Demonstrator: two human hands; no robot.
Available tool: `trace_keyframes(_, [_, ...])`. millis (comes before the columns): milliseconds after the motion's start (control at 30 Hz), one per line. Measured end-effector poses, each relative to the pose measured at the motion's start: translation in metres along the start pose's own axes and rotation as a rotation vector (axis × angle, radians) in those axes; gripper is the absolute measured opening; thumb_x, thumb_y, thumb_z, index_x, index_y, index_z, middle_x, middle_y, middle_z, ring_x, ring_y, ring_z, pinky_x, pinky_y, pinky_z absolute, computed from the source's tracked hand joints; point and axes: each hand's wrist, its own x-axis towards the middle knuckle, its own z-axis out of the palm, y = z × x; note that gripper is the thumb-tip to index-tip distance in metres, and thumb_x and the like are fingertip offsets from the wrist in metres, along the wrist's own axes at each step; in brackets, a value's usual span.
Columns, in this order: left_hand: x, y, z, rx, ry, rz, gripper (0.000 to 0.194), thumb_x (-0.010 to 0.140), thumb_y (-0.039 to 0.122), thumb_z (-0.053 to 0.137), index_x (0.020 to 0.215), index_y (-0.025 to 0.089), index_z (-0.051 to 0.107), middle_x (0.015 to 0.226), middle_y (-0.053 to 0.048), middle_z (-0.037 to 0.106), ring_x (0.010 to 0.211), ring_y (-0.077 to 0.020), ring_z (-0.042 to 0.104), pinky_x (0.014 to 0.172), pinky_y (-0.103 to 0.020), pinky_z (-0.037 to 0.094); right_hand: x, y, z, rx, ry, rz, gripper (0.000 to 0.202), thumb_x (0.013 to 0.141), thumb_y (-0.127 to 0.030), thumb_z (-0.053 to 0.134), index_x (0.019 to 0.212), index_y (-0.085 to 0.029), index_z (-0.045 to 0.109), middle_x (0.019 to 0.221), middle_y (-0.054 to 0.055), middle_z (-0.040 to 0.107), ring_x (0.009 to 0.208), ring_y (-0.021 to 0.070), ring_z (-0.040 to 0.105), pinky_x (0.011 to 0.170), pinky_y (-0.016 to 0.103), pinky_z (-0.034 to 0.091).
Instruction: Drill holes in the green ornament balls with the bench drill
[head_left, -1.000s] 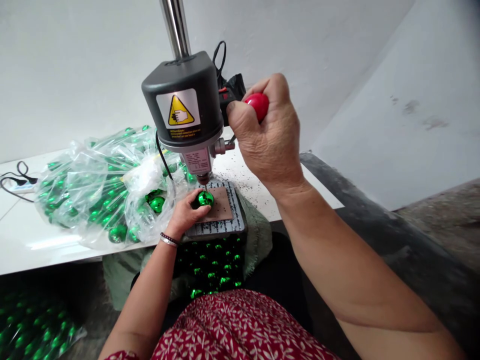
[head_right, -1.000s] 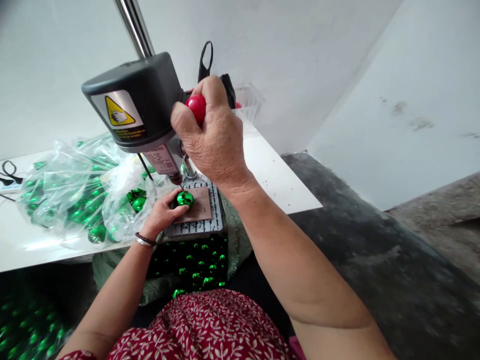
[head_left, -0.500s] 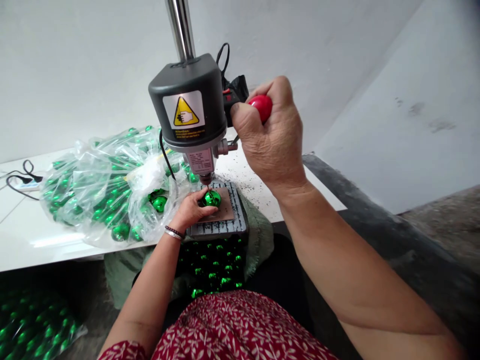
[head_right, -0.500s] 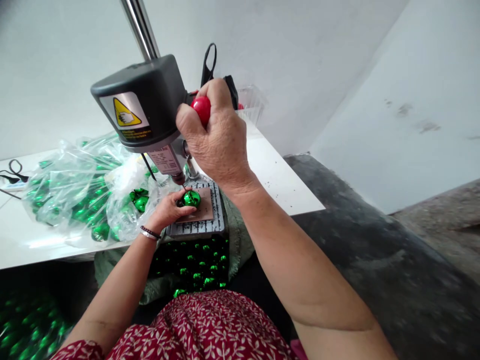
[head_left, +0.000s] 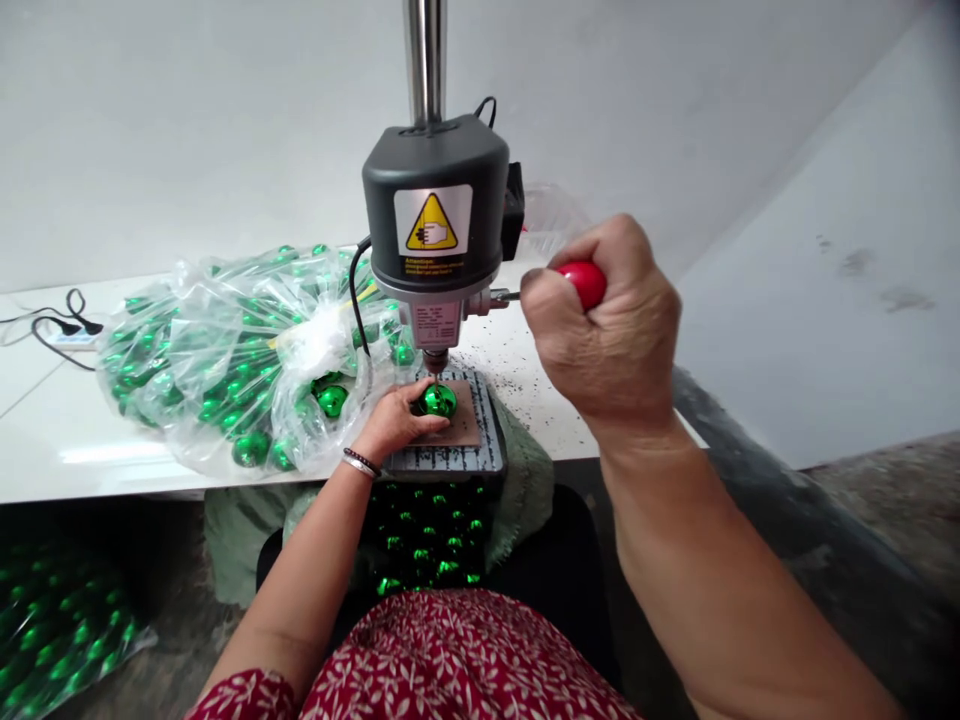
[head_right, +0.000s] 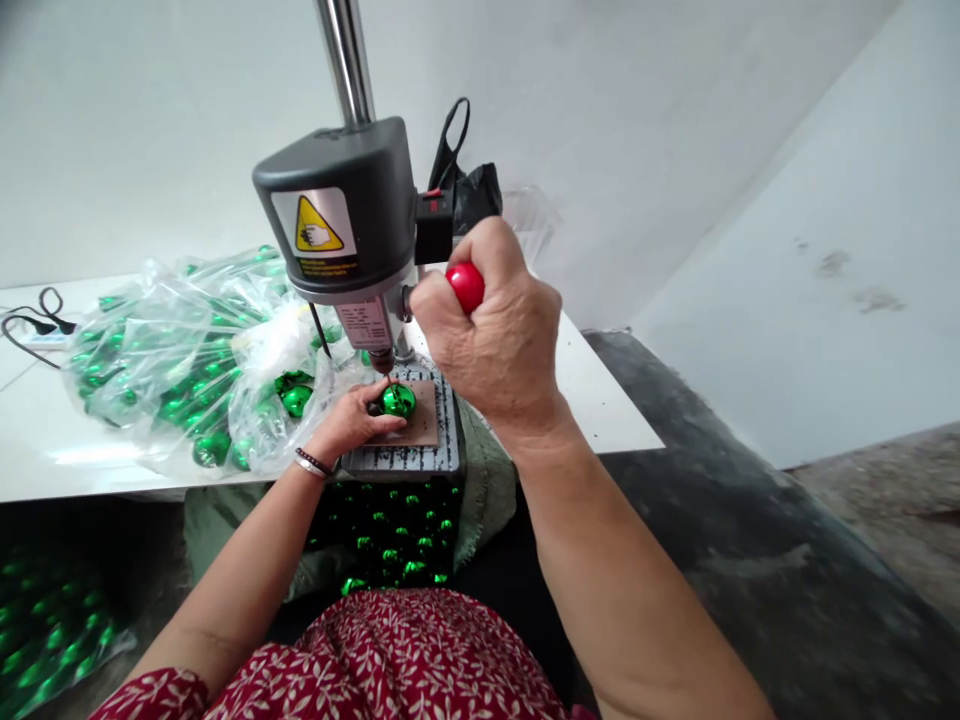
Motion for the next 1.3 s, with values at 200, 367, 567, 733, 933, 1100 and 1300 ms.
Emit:
trace_keyframes(200, [-0.001,-0.002,0.002,-0.019,0.027,0.03,0.066,0.067,0.029,0.082,0.13,0.023,0.065,0.129,-0.005,0.069,0.121,-0.0268,0.063,0.109,-0.04,0.044,-0.015,0.0,-0.003,-0.062,0.013,-0.056,0.01,0.078,-0.026,0.05,0.072,-0.02,0.044,0.058,-0.004,0.044,0.054,0.006,0.037,0.055,0.023,0.038])
trace_keyframes(367, [-0.002,-0.003,0.002,-0.003,0.032,0.028,0.067,0.067,0.031,0.082,0.131,0.022,0.064,0.127,-0.006,0.07,0.12,-0.0264,0.063,0.108,-0.037,0.045,-0.025,0.007,0.002,-0.068,0.059,-0.115,0.012,0.082,-0.028,0.051,0.074,-0.022,0.045,0.061,-0.003,0.046,0.054,0.0074,0.041,0.056,0.025,0.041])
trace_keyframes(567, [-0.002,-0.006,0.004,-0.047,0.037,0.037,0.069,0.066,0.031,0.082,0.132,0.022,0.064,0.132,-0.006,0.068,0.124,-0.0264,0.061,0.111,-0.038,0.044,-0.041,0.016,0.007,-0.077,0.131,-0.193,0.011,0.086,-0.028,0.052,0.078,-0.022,0.047,0.062,-0.003,0.049,0.055,0.0075,0.043,0.057,0.024,0.041])
trace_keyframes(733, [-0.001,-0.01,0.008,-0.115,0.03,0.059,0.068,0.067,0.03,0.082,0.131,0.018,0.064,0.128,-0.009,0.07,0.119,-0.0247,0.064,0.108,-0.034,0.045,-0.053,0.026,0.012,-0.1,0.163,-0.229,0.008,0.086,-0.027,0.054,0.083,-0.021,0.049,0.066,-0.002,0.052,0.056,0.0074,0.046,0.056,0.023,0.039])
trace_keyframes(933, [-0.003,-0.007,0.006,-0.081,0.052,0.054,0.064,0.067,0.03,0.081,0.129,0.025,0.065,0.126,-0.003,0.071,0.119,-0.0245,0.063,0.108,-0.035,0.045,-0.071,0.038,0.018,-0.096,0.205,-0.308,0.005,0.086,-0.025,0.053,0.088,-0.023,0.049,0.072,-0.002,0.055,0.063,0.0093,0.054,0.059,0.024,0.044])
trace_keyframes(1100, [-0.004,-0.002,0.008,-0.096,0.059,0.034,0.058,0.068,0.03,0.079,0.123,0.023,0.067,0.113,-0.001,0.074,0.111,-0.0234,0.065,0.102,-0.033,0.048,-0.04,0.022,0.016,-0.049,0.208,-0.209,0.013,0.088,-0.032,0.051,0.081,-0.021,0.048,0.067,-0.002,0.052,0.055,0.0074,0.046,0.053,0.023,0.039])
trace_keyframes(1300, [-0.024,0.002,0.004,-0.154,0.109,0.044,0.05,0.07,0.028,0.075,0.118,0.019,0.065,0.103,0.0,0.073,0.099,-0.0218,0.066,0.093,-0.033,0.052,0.022,-0.004,0.013,0.021,0.053,0.047,0.018,0.081,-0.027,0.058,0.074,-0.018,0.044,0.062,-0.005,0.045,0.058,0.0046,0.037,0.058,0.021,0.035])
